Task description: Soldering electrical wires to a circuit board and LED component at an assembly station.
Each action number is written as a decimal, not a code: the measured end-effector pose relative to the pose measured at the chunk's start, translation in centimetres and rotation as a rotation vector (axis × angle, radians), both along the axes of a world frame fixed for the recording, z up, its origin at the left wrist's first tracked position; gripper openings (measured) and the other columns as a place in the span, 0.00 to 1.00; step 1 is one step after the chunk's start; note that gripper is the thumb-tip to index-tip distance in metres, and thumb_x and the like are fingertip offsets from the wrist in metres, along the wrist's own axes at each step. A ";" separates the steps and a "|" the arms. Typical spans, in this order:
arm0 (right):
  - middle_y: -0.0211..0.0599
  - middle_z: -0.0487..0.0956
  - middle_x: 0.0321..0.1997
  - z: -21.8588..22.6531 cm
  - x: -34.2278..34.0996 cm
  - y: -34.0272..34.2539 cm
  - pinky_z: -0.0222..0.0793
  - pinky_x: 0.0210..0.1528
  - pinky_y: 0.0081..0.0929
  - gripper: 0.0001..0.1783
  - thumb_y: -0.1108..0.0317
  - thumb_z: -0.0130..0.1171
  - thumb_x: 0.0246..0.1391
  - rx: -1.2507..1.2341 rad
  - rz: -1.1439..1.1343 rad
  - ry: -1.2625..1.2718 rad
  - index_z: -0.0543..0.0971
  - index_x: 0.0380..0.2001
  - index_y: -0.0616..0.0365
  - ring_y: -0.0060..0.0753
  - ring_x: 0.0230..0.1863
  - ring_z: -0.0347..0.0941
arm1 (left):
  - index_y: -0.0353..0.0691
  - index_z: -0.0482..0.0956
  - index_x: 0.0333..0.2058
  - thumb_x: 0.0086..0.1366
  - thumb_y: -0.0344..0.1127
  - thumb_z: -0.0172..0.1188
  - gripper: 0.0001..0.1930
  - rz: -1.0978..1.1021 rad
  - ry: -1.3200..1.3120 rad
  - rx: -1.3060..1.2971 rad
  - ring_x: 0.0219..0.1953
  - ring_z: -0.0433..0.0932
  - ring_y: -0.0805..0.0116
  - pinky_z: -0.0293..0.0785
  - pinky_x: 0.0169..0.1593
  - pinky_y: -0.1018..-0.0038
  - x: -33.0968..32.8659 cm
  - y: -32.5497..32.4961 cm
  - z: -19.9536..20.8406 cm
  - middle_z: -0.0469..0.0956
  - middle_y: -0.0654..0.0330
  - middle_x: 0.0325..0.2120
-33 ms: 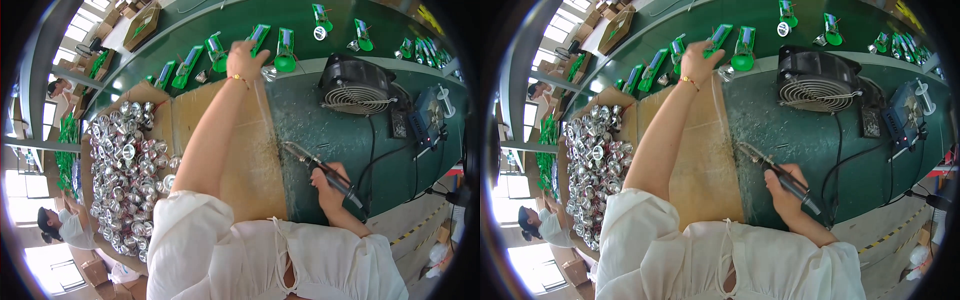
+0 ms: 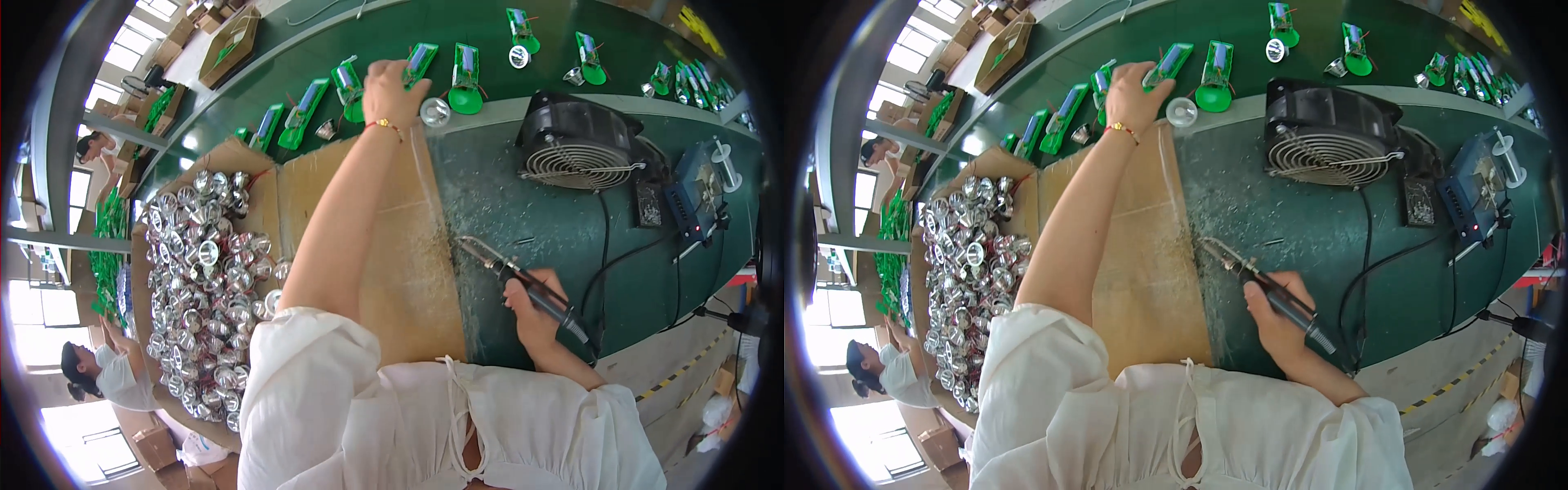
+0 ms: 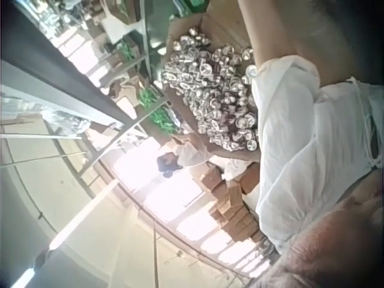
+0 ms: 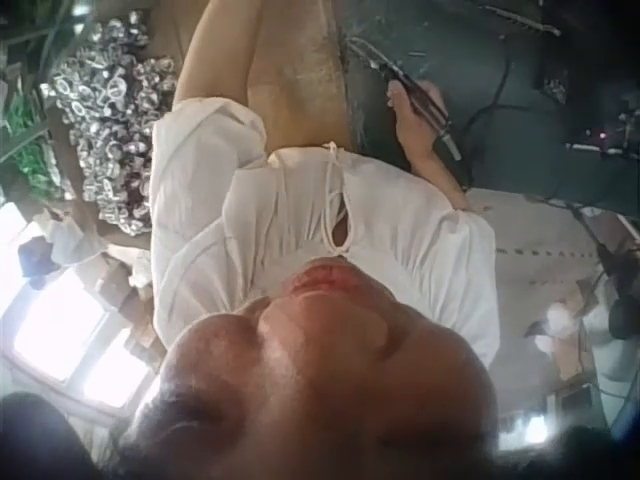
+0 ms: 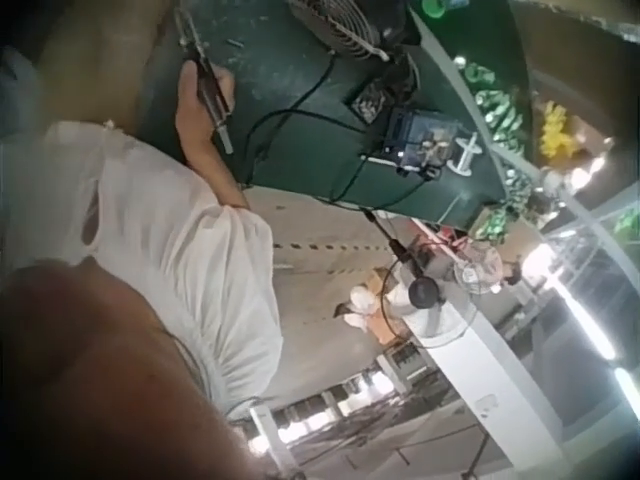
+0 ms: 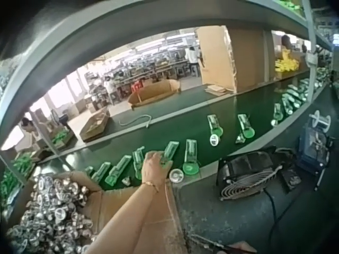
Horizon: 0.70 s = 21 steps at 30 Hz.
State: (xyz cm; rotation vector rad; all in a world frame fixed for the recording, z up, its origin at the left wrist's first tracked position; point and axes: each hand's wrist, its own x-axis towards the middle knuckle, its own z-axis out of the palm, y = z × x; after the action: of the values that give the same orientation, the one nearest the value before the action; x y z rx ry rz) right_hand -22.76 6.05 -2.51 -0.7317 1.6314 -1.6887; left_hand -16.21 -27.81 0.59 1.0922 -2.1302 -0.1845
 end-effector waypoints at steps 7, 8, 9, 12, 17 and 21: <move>0.30 0.74 0.18 -0.1 -0.2 0.0 0.64 0.22 0.15 0.09 0.72 0.61 0.47 0.005 0.033 -0.018 0.71 0.28 0.63 0.15 0.20 0.69 | 0.44 0.76 0.38 0.44 0.45 0.62 0.21 0.083 -0.401 0.274 0.41 0.74 0.56 0.71 0.45 0.66 0.8 0.2 1.0 0.74 0.52 0.36; 0.30 0.74 0.18 -0.2 -0.4 0.0 0.64 0.22 0.15 0.09 0.72 0.61 0.47 0.008 0.042 -0.024 0.71 0.28 0.63 0.15 0.20 0.69 | 0.44 0.76 0.37 0.44 0.45 0.62 0.21 0.085 -0.378 0.287 0.41 0.74 0.56 0.71 0.44 0.65 1.6 1.3 1.0 0.74 0.52 0.36; 0.29 0.74 0.18 -0.2 -0.5 0.0 0.64 0.22 0.15 0.10 0.72 0.61 0.47 0.014 0.035 -0.021 0.71 0.29 0.63 0.15 0.19 0.68 | 0.43 0.77 0.36 0.44 0.43 0.62 0.19 0.088 -0.340 0.237 0.40 0.74 0.55 0.72 0.43 0.65 2.7 2.8 0.9 0.72 0.52 0.37; 0.31 0.74 0.20 0.0 -0.7 0.1 0.65 0.22 0.15 0.09 0.71 0.61 0.48 0.032 0.031 -0.013 0.71 0.30 0.63 0.16 0.19 0.68 | 0.42 0.75 0.34 0.43 0.40 0.63 0.17 0.064 -0.165 0.184 0.38 0.73 0.53 0.72 0.40 0.63 7.0 11.2 1.4 0.67 0.52 0.40; 0.35 0.74 0.21 0.7 -0.5 0.0 0.66 0.23 0.15 0.10 0.70 0.58 0.50 0.020 0.045 -0.001 0.70 0.32 0.64 0.18 0.19 0.68 | 0.41 0.68 0.42 0.41 0.40 0.69 0.28 0.050 -0.105 0.373 0.35 0.73 0.58 0.72 0.36 0.66 12.4 23.3 1.0 0.64 0.51 0.41; 0.34 0.74 0.22 0.2 -0.3 -0.1 0.66 0.23 0.14 0.09 0.71 0.57 0.51 -0.041 0.031 0.029 0.70 0.32 0.64 0.18 0.20 0.68 | 0.42 0.68 0.36 0.46 0.47 0.67 0.24 0.342 -0.034 0.243 0.29 0.73 0.63 0.69 0.28 0.69 17.3 24.3 1.8 0.69 0.57 0.32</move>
State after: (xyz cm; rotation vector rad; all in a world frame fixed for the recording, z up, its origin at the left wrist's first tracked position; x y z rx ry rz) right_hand -23.09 5.92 -2.29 -0.8010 1.6013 -1.7006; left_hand 1.07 -3.52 2.42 1.5911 -1.9486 -0.2683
